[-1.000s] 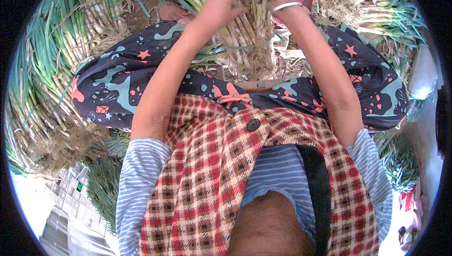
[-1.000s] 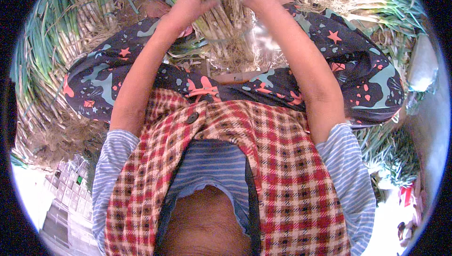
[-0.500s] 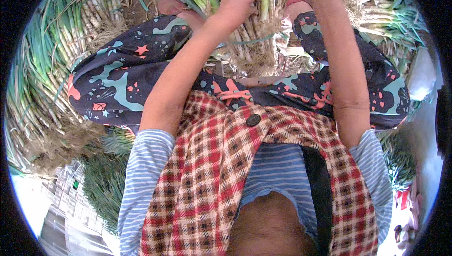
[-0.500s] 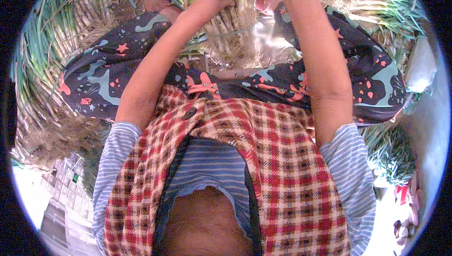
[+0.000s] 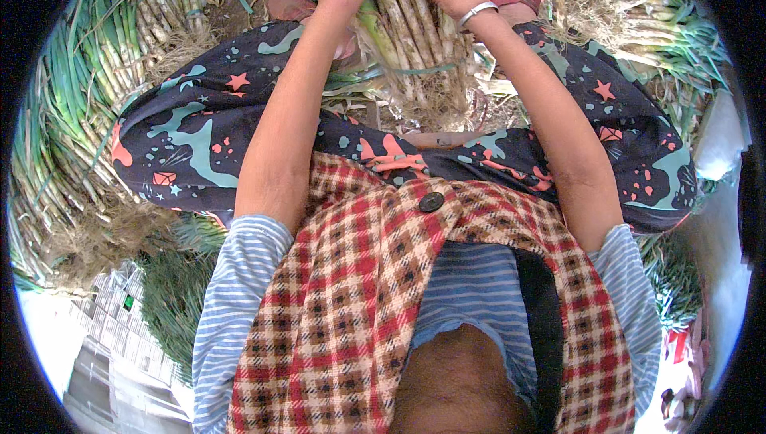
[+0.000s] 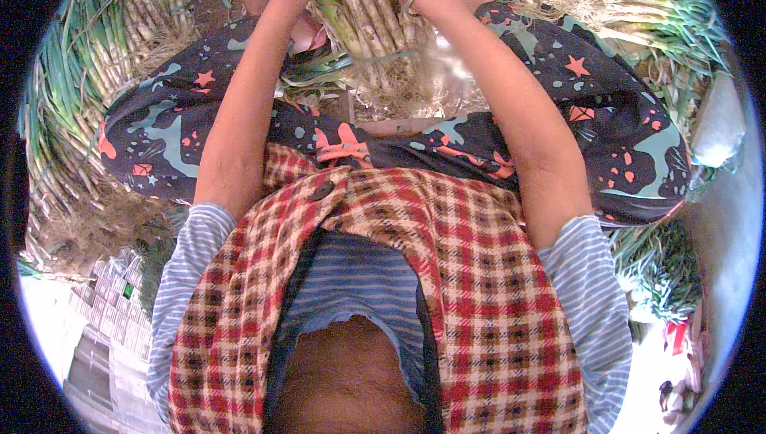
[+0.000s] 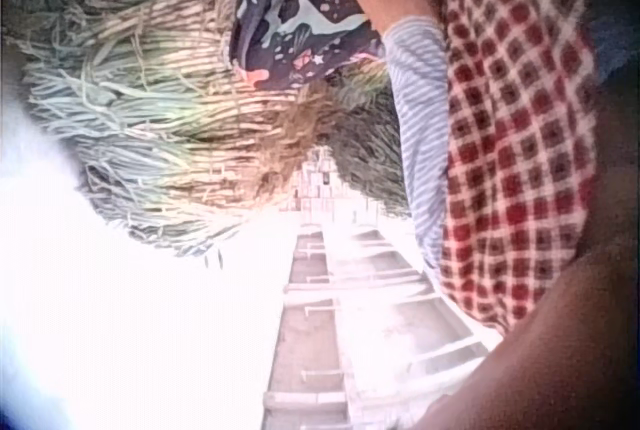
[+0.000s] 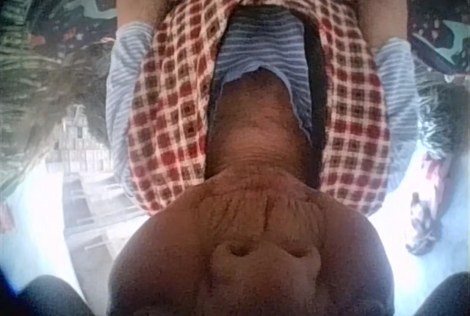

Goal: The person bundles leeks using strips of leaf and a small blade, then moves the finished bundles into a pile.

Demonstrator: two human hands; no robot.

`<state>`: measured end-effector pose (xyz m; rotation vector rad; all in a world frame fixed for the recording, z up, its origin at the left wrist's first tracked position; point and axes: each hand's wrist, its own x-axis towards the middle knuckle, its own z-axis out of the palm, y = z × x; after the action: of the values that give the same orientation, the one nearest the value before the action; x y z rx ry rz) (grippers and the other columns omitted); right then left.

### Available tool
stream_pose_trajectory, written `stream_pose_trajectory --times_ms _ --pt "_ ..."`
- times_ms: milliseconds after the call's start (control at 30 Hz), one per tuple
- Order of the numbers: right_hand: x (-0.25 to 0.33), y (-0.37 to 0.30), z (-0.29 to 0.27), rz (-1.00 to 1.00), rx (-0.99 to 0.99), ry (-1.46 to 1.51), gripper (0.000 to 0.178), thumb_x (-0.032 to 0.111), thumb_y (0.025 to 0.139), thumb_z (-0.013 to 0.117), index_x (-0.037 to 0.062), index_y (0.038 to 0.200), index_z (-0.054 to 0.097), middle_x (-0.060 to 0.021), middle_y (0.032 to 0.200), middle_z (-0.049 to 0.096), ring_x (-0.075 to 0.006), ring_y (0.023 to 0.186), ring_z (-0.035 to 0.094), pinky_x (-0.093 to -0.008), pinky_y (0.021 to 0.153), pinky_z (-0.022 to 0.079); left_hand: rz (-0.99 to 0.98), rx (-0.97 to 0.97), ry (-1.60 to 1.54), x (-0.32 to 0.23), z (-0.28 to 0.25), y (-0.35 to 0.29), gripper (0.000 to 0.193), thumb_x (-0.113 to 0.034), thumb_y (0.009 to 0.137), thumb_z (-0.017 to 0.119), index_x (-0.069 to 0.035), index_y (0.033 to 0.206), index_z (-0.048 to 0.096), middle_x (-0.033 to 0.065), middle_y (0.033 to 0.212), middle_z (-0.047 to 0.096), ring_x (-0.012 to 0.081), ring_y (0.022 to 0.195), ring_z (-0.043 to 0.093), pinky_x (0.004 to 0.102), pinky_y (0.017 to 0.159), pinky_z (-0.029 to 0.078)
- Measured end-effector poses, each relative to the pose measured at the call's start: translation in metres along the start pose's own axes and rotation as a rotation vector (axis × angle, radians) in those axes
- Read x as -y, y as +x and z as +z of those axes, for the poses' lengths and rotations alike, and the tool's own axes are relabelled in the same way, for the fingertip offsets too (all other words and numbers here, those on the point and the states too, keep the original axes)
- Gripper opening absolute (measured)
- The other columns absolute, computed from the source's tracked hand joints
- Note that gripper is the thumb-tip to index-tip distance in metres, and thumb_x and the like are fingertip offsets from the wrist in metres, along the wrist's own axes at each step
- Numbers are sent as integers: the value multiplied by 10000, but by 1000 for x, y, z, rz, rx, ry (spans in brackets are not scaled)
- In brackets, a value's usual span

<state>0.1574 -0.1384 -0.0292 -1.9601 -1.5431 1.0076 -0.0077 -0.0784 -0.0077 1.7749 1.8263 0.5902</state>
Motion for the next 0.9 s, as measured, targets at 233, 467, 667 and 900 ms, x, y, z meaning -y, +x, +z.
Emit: stream_pose_trajectory --times_ms 233,467,667,900 --pt "0 -2 -2 -33 -126 165 424 348 631 675 37 913 618 -194 784 627 -345 742 609 -424 688 476 -118 170 -31 -4 -12 10 405 -214 687 703 110 867 539 239 832 621 361 804 615 395 686 474" --pt "-18 2 -12 154 108 846 235 31 669 647 0 900 615 -32 660 598 -111 490 538 -246 449 438 -63 533 -209 -27 11 22 348 -246 735 581 71 880 581 210 831 627 339 785 624 401 666 477" --pt "-22 5 -1 138 74 835 242 35 660 664 0 894 611 -39 670 607 -112 495 543 -243 446 441 25 335 17 8 37 3 358 -246 781 542 56 973 541 271 899 606 406 874 589 439 753 458" --pt "-23 4 1 123 62 791 228 54 670 669 -14 877 605 -50 661 609 -115 492 552 -246 441 447 -136 337 -143 12 39 -39 304 -236 727 647 10 900 600 191 888 636 376 826 608 407 744 484"
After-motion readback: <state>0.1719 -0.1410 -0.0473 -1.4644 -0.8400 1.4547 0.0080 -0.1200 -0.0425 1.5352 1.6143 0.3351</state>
